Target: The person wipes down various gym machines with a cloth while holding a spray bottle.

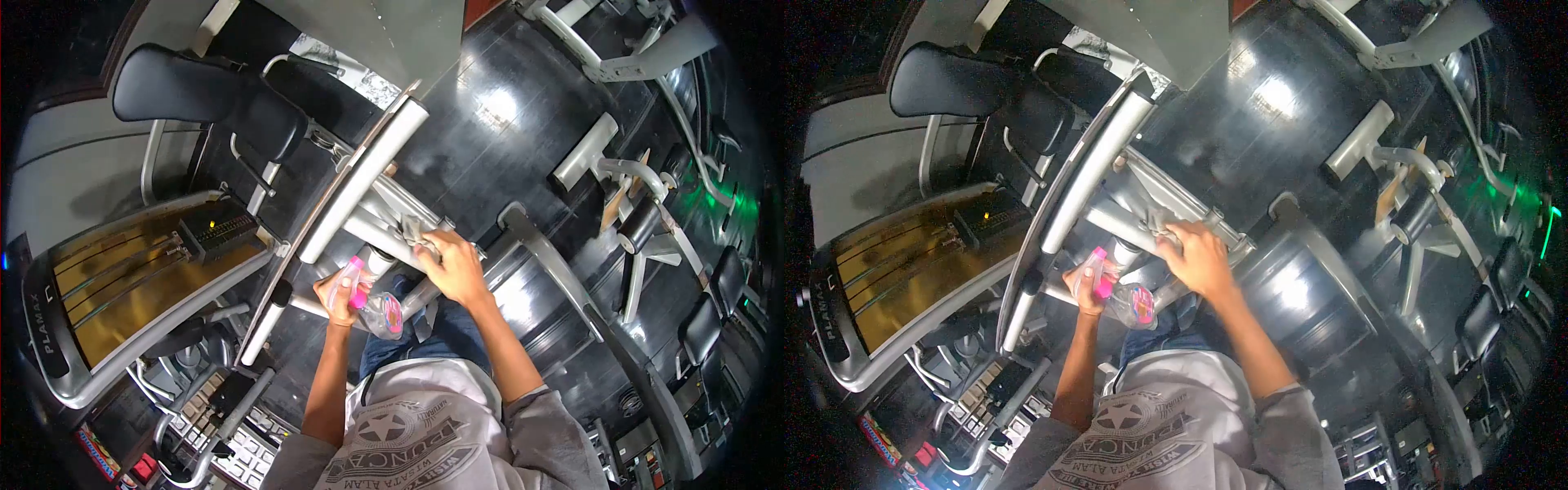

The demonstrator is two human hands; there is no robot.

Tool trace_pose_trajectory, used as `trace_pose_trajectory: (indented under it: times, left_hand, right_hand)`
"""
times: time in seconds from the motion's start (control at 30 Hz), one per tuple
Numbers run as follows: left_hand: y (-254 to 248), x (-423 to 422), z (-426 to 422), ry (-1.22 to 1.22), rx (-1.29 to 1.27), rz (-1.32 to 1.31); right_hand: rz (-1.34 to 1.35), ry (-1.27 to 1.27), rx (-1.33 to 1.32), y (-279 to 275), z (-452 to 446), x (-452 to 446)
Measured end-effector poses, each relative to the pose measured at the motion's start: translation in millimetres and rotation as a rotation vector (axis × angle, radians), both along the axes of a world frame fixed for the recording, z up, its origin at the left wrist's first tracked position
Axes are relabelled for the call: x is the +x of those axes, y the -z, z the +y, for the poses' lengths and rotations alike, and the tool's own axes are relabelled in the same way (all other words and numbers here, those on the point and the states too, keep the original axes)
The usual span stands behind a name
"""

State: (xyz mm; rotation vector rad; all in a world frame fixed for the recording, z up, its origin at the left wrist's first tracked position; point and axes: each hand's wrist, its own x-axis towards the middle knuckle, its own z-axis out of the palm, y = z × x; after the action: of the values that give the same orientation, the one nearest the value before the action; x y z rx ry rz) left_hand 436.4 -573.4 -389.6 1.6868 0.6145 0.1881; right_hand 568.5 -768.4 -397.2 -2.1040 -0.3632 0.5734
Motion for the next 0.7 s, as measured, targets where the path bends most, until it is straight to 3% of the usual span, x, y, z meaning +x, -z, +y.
trace_pose_trajectory:
  times: [0.23,0.47,0.53,0.63,0.7]
  left_hand:
    - [-0.6,5.8,-5.8,-0.021,0.079,-0.043]
    - [-6.0,6.7,-6.3,-0.027,0.054,-0.011]
    - [-4.7,5.9,-4.4,-0.023,0.053,-0.002]
    - [-3.3,2.9,-0.2,0.03,0.078,0.011]
    - [-2.6,4.6,-1.8,0.025,0.107,0.008]
  right_hand:
    - [0.149,-0.168,-0.358,45.1,-21.2,8.2]
    - [0.095,-0.2,-0.111,48.6,68.5,57.5]
    - [-0.025,-0.269,-0.077,58.1,105.6,66.2]
    - [0.086,-0.365,-0.232,54.3,116.0,79.4]
    - [0.109,-0.31,-0.097,60.5,96.2,68.4]
